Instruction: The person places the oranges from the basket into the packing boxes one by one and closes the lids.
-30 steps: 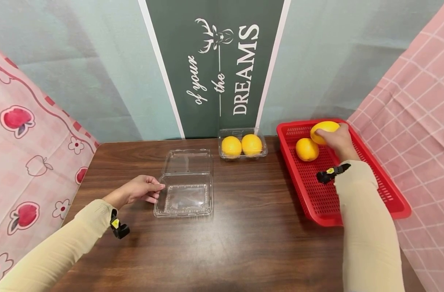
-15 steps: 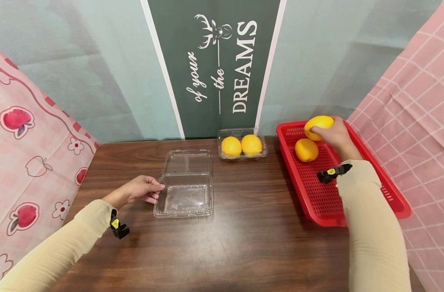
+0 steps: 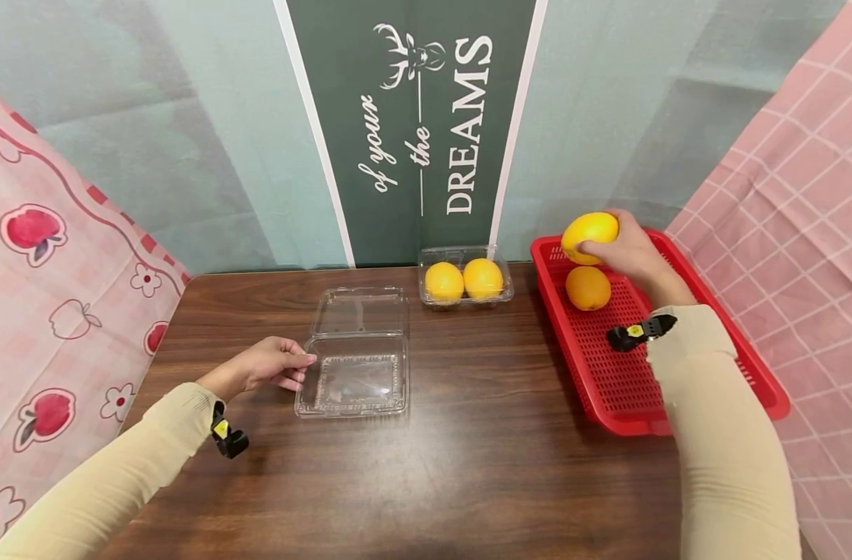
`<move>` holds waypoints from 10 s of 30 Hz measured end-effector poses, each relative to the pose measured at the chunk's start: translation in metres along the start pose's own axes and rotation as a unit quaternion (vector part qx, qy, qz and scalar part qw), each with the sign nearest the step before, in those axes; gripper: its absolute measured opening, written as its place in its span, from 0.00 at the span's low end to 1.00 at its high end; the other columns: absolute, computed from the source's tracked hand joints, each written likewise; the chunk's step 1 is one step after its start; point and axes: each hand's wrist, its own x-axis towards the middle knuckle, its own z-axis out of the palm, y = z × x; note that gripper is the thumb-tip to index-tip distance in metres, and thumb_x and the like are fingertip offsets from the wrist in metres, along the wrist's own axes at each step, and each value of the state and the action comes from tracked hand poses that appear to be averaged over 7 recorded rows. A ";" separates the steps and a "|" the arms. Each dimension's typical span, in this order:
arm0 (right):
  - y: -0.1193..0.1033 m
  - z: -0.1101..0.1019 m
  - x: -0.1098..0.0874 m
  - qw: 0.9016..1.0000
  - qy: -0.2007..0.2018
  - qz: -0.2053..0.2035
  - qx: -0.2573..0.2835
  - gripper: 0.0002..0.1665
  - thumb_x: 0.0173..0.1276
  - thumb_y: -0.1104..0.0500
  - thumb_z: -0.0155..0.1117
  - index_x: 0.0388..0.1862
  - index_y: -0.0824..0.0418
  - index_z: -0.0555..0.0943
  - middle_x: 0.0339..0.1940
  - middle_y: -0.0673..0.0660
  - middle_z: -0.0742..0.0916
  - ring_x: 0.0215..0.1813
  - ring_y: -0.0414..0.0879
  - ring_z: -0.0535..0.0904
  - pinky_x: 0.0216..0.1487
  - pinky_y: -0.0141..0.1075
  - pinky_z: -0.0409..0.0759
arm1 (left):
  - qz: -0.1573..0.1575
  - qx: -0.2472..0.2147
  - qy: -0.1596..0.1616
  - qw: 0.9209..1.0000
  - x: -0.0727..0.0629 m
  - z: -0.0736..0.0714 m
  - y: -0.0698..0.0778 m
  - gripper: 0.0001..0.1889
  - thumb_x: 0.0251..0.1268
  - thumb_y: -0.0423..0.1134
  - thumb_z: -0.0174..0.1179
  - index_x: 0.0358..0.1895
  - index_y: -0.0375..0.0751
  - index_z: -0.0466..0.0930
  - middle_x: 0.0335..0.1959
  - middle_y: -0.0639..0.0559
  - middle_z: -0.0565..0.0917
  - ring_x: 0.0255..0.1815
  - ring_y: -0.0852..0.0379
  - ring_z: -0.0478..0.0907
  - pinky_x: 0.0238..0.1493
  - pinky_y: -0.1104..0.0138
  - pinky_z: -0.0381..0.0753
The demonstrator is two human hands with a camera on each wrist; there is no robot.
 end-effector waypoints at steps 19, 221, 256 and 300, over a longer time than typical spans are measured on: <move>-0.043 -0.001 0.010 0.996 -0.067 -0.030 -0.042 0.46 0.72 0.52 0.63 0.79 0.63 0.51 0.68 0.67 0.67 0.57 0.57 0.68 0.47 0.35 0.73 | -0.022 0.004 -0.011 1.000 0.005 -0.014 0.020 0.09 0.76 0.30 0.57 0.33 0.35 0.76 0.22 0.50 0.77 0.23 0.60 0.80 0.32 0.65 0.90; -0.174 0.330 -0.059 0.902 -0.359 -0.229 -0.070 0.55 0.53 0.51 0.76 0.74 0.71 0.62 0.57 0.59 0.80 0.48 0.44 0.77 0.47 0.30 0.81 | -0.010 0.024 -0.014 1.000 0.003 -0.013 0.008 0.10 0.75 0.34 0.60 0.36 0.29 0.77 0.22 0.48 0.77 0.22 0.60 0.79 0.33 0.65 0.90; -0.176 0.346 -0.055 0.908 -0.366 -0.202 -0.035 0.53 0.54 0.50 0.80 0.73 0.65 0.63 0.54 0.55 0.81 0.47 0.42 0.78 0.46 0.29 0.81 | -0.011 0.005 -0.021 1.000 0.001 -0.012 0.007 0.08 0.77 0.33 0.57 0.38 0.30 0.78 0.24 0.47 0.80 0.24 0.59 0.81 0.34 0.66 0.90; -0.184 0.334 -0.055 0.904 -0.358 -0.214 -0.096 0.61 0.57 0.45 0.78 0.79 0.66 0.56 0.74 0.62 0.72 0.70 0.52 0.69 0.67 0.37 0.75 | -0.013 -0.018 -0.032 0.999 0.000 -0.013 0.006 0.13 0.80 0.38 0.54 0.39 0.30 0.75 0.27 0.47 0.80 0.26 0.58 0.82 0.36 0.64 0.91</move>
